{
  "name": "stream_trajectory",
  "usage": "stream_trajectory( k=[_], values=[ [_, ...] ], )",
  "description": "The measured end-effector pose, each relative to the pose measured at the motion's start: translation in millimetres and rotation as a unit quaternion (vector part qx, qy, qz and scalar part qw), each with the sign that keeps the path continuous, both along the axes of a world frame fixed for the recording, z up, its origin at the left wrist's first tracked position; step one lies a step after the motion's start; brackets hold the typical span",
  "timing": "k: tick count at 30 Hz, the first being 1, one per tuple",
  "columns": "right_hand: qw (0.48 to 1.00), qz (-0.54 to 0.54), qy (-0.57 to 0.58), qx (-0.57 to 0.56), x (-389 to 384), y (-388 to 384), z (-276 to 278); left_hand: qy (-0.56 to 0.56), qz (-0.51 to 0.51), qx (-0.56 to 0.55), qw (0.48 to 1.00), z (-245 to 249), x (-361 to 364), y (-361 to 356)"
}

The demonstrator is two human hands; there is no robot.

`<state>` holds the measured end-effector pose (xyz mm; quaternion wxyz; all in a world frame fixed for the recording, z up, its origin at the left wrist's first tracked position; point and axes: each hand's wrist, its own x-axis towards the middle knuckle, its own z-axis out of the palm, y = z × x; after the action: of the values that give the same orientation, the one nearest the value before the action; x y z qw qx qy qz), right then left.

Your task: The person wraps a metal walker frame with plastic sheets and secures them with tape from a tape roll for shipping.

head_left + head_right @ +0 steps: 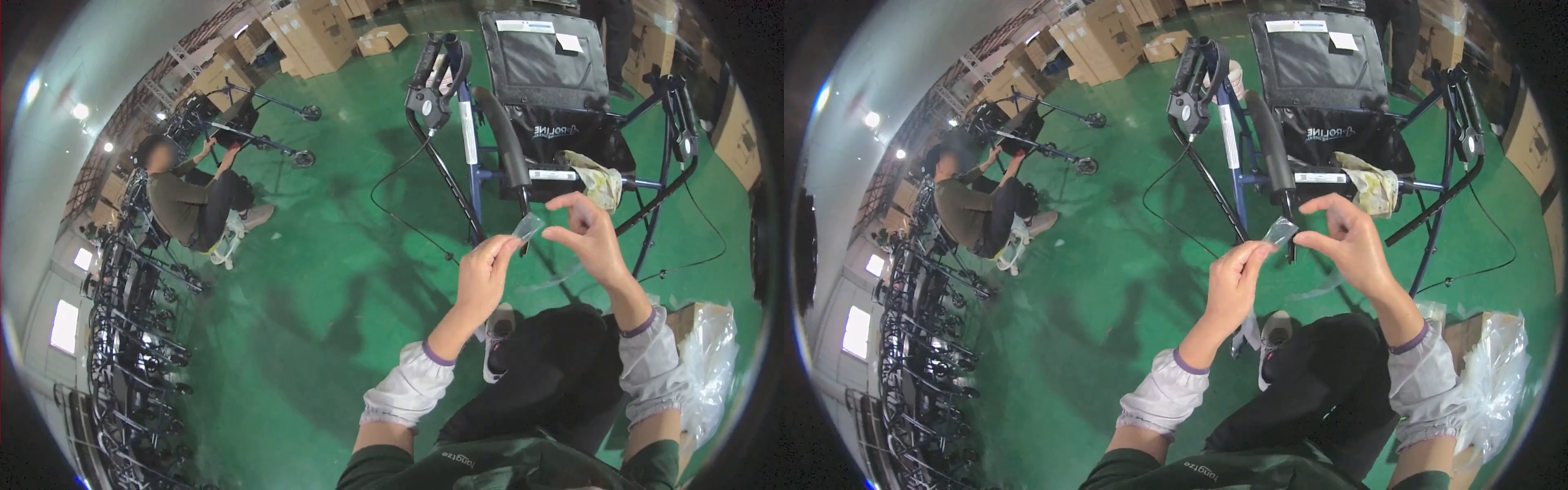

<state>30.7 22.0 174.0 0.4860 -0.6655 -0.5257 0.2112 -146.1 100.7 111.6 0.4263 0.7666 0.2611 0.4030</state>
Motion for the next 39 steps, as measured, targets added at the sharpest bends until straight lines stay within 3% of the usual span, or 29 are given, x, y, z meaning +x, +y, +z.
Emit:
stream_trajectory(
  k=[3,9,14,21,24,27,30,33,35,39],
  values=[
    [1.0,0.023,0.009,-0.009,2.4,-1.8,3.3,-0.031,0.024,0.092,0.995,-11.6,4.9,2.4],
    [0.996,0.083,0.017,-0.041,2.8,-1.7,10.0,0.026,0.034,0.152,0.987,-13.3,5.9,0.0],
    [0.994,0.097,0.009,-0.043,1.6,3.5,7.7,0.037,0.031,0.081,0.996,-10.2,-0.6,1.9],
    [0.988,0.149,-0.017,-0.033,-0.7,16.6,4.3,0.048,0.05,0.105,0.992,-13.0,-6.3,8.3],
    [0.971,0.233,-0.041,0.021,-1.3,23.7,0.4,0.023,0.003,0.04,0.999,-6.3,-10.1,9.7],
    [0.954,0.291,-0.05,-0.044,0.8,34.0,-0.3,0.078,-0.088,-0.191,0.974,9.4,-23.1,13.3],
    [0.943,0.311,-0.099,-0.073,-4.4,49.0,-1.3,0.095,-0.105,-0.219,0.966,-8.3,-30.4,25.1],
    [0.911,0.355,-0.184,-0.103,-21.0,65.7,9.1,0.191,0.009,-0.025,0.981,-28.4,-27.8,39.4],
    [0.883,0.362,-0.272,-0.129,-31.5,78.2,17.2,0.094,0.073,-0.018,0.993,-20.3,-26.5,43.3],
    [0.842,0.37,-0.362,-0.151,-46.5,102.2,21.2,0.037,0.098,-0.083,0.991,-22.0,-27.4,53.0]
  ],
)
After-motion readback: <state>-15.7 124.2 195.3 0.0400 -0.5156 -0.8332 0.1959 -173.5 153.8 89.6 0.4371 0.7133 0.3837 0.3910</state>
